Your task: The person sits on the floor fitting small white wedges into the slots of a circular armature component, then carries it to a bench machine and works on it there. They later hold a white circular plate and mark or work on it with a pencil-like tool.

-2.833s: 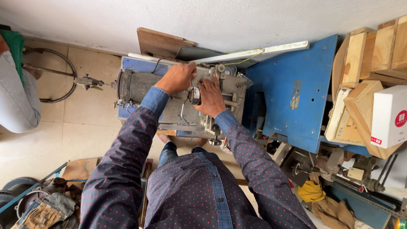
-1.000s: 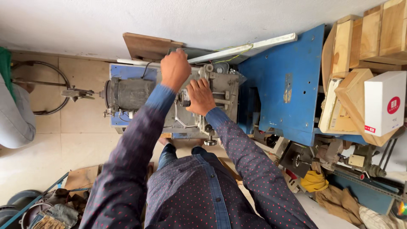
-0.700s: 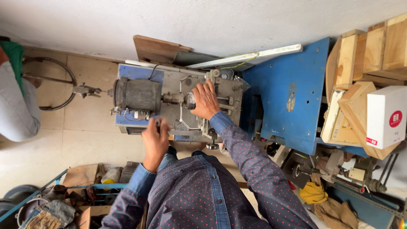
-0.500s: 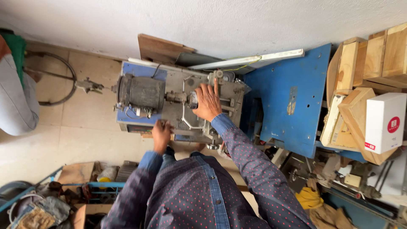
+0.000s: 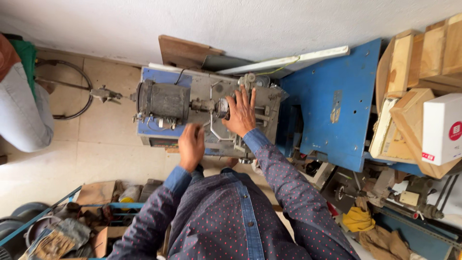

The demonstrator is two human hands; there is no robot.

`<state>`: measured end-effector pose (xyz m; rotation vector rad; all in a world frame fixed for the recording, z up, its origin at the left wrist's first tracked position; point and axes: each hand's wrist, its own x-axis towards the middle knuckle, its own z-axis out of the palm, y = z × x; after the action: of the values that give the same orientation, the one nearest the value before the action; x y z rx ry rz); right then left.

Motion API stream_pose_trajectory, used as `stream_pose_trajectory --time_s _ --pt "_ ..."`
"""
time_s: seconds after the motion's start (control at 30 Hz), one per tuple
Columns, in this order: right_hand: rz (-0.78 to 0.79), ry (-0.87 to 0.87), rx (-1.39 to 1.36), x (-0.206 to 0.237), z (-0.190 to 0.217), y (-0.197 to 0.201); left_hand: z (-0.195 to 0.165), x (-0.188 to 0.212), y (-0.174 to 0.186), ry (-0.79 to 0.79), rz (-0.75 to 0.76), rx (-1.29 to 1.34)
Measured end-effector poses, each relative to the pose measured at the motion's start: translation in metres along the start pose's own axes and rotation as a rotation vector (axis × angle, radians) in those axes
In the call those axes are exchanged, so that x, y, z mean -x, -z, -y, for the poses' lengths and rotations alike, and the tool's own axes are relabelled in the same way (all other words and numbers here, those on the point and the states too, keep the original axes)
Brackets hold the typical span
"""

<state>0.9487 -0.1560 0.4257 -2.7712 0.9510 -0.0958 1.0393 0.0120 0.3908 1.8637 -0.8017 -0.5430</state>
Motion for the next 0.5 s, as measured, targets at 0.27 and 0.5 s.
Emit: stream_pose_trajectory --time_s 0.27,0.5 --pt "-0.037 -0.024 -0.021 -0.001 0.018 0.026 -0.042 -0.133 -0.032 -0.263 0.297 -0.434" --pt "-0.040 -0.035 0.001 0.000 0.022 0.043 -0.056 -0.158 -0.039 0.014 0.695 -0.493"
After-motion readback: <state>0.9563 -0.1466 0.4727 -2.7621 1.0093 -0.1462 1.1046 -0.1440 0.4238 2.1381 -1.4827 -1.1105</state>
